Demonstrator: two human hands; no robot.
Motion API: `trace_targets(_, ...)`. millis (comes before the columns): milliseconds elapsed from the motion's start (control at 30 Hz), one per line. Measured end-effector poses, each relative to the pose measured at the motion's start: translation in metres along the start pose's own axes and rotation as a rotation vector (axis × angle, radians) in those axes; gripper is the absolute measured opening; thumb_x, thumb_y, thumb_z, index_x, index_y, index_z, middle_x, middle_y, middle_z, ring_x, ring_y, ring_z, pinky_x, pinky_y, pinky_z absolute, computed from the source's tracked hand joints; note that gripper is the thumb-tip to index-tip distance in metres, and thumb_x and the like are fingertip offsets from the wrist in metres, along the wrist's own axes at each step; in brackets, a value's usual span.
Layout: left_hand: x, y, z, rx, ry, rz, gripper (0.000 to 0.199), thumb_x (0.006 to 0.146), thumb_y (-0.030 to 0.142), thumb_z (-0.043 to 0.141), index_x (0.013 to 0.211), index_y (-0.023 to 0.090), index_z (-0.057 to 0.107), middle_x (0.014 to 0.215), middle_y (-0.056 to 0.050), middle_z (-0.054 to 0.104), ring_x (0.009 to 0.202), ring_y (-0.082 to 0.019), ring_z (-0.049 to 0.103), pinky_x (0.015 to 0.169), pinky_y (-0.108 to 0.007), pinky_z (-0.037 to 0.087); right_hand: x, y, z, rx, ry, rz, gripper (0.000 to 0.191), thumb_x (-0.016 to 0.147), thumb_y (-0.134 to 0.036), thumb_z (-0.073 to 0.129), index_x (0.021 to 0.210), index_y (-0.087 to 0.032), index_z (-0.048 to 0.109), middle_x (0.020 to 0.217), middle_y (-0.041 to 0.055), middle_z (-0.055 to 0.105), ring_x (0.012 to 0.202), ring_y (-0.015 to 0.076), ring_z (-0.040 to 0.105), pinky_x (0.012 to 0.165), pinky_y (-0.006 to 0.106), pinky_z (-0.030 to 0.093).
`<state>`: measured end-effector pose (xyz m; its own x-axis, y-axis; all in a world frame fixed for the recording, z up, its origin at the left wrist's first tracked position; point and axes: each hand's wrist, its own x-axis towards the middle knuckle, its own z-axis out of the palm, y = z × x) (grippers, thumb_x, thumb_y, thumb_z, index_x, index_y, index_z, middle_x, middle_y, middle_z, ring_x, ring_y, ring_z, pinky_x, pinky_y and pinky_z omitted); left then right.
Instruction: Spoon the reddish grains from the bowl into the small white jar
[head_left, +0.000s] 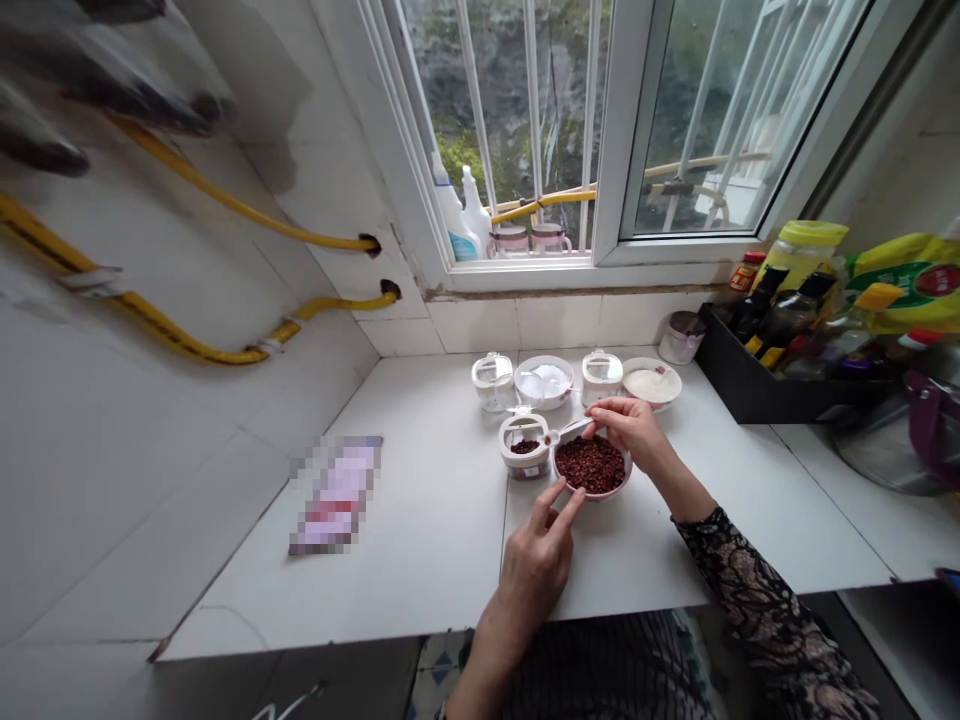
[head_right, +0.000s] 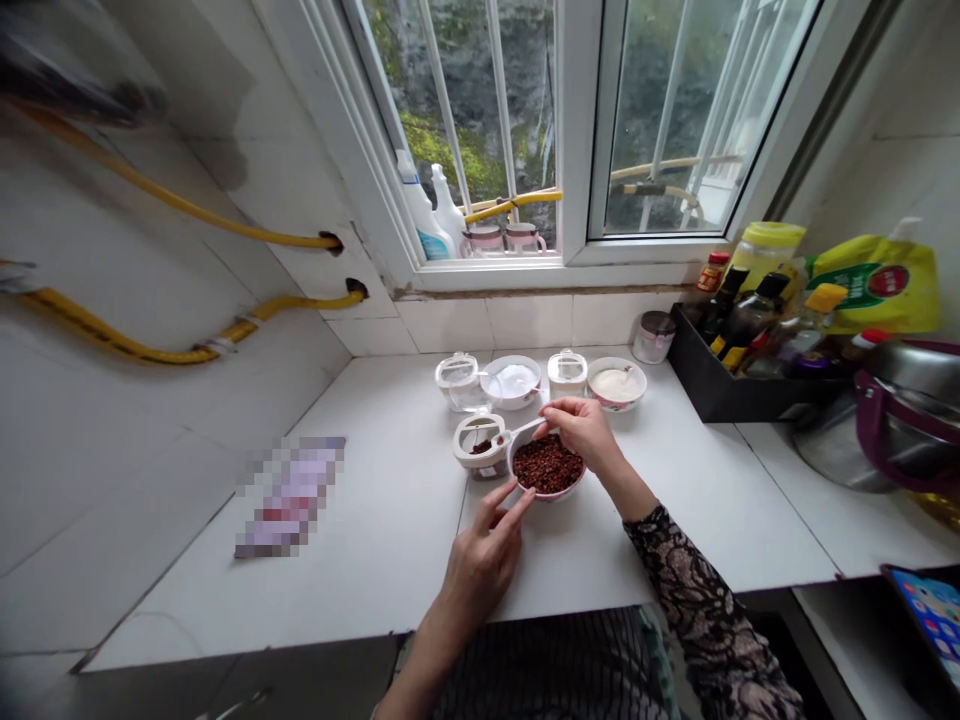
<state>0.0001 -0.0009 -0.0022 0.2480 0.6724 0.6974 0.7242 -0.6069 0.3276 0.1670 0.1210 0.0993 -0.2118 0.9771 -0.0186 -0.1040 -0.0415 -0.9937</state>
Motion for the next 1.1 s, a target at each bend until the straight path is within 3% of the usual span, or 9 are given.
trace_targets(100, 0.000, -0.001, 0.000, 0.005, 0.010, 0.012, 0.059, 0.091, -0.002, 0.041, 0.144, 0.021, 0.048, 0.135, -0.016, 0.056, 0.090, -0.013, 0.070, 0.080, -0.025, 0.061, -0.001, 0.005, 0.014, -0.053, 0.031, -0.157, 0.026, 0.074, -0.043, 0.070, 0.078, -0.017, 0.068, 0.061, 0.0040, 0.073, 0.032, 0.0064, 0.038, 0.034, 0.022, 0.028)
trace_targets(200, 0.000, -0.001, 0.001, 0.012, 0.024, 0.020, 0.059, 0.091, -0.001, 0.041, 0.145, 0.022, 0.047, 0.134, -0.016, 0.057, 0.086, -0.012, 0.070, 0.077, -0.024, 0.061, -0.006, 0.013, 0.024, -0.276, 0.049, -0.471, 0.017, 0.087, -0.033, 0.060, 0.085, -0.019, 0.070, 0.070, 0.0052, 0.076, 0.053, 0.0147, 0.064, 0.053, 0.026, 0.049)
trace_targets(300, 0.000, -0.001, 0.001, 0.018, 0.029, 0.026, 0.059, 0.091, -0.001, 0.041, 0.146, 0.022, 0.046, 0.134, -0.016, 0.057, 0.085, -0.012, 0.069, 0.077, -0.025, 0.061, -0.012, 0.018, 0.026, -0.553, -0.032, -0.778, 0.019, 0.091, -0.023, 0.054, 0.088, -0.020, 0.072, 0.081, 0.0076, 0.079, 0.071, 0.0192, 0.073, 0.067, 0.030, 0.055)
trace_targets(367, 0.000, -0.001, 0.000, 0.019, 0.023, 0.024, 0.059, 0.091, -0.001, 0.041, 0.145, 0.022, 0.047, 0.134, -0.016, 0.056, 0.086, -0.013, 0.069, 0.077, -0.025, 0.061, -0.015, 0.017, 0.021, -0.615, -0.032, -0.861, 0.021, 0.093, -0.021, 0.052, 0.090, -0.020, 0.073, 0.084, 0.0075, 0.079, 0.072, 0.0191, 0.073, 0.068, 0.030, 0.055)
trace_targets(500, 0.000, 0.000, 0.000, 0.015, 0.005, 0.010, 0.057, 0.091, -0.002, 0.041, 0.143, 0.021, 0.049, 0.136, -0.016, 0.056, 0.090, -0.013, 0.069, 0.080, -0.024, 0.060, -0.014, 0.009, -0.001, -0.540, 0.100, -0.712, 0.017, 0.093, -0.024, 0.055, 0.092, -0.019, 0.071, 0.074, 0.0043, 0.076, 0.066, 0.0179, 0.071, 0.067, 0.030, 0.056)
trace_targets(667, 0.000, 0.000, -0.001, 0.009, -0.005, 0.002, 0.057, 0.092, -0.001, 0.041, 0.144, 0.021, 0.049, 0.136, -0.016, 0.055, 0.091, -0.013, 0.069, 0.080, -0.024, 0.060, -0.004, 0.011, -0.026, -0.685, 0.111, -0.509, 0.018, 0.087, -0.020, 0.055, 0.079, -0.018, 0.070, 0.063, 0.0027, 0.071, 0.058, 0.0175, 0.066, 0.060, 0.027, 0.051)
trace_targets(800, -0.001, 0.000, -0.001, 0.010, -0.011, -0.003, 0.057, 0.092, 0.000, 0.042, 0.144, 0.023, 0.048, 0.135, -0.015, 0.056, 0.086, -0.012, 0.069, 0.077, -0.025, 0.060, -0.001, 0.021, -0.023, -0.803, 0.080, -0.423, 0.019, 0.085, -0.016, 0.054, 0.077, -0.020, 0.071, 0.063, 0.0027, 0.073, 0.059, 0.0181, 0.068, 0.061, 0.027, 0.049)
trace_targets(900, -0.001, 0.001, -0.001, 0.010, -0.011, -0.008, 0.057, 0.092, 0.000, 0.042, 0.145, 0.024, 0.048, 0.134, -0.015, 0.056, 0.086, -0.012, 0.069, 0.075, -0.024, 0.060, -0.001, 0.025, -0.018, -0.748, 0.041, -0.374, 0.019, 0.085, -0.015, 0.055, 0.076, -0.020, 0.071, 0.064, 0.0019, 0.074, 0.062, 0.0182, 0.069, 0.064, 0.027, 0.050)
trace_targets(1100, -0.001, 0.000, -0.001, 0.011, -0.015, -0.009, 0.058, 0.092, 0.000, 0.041, 0.145, 0.023, 0.048, 0.135, -0.015, 0.056, 0.088, -0.013, 0.069, 0.077, -0.024, 0.060, 0.002, 0.020, -0.026, -0.629, 0.099, -0.298, 0.017, 0.084, -0.019, 0.057, 0.075, -0.018, 0.071, 0.063, 0.0022, 0.075, 0.061, 0.0180, 0.068, 0.066, 0.028, 0.051)
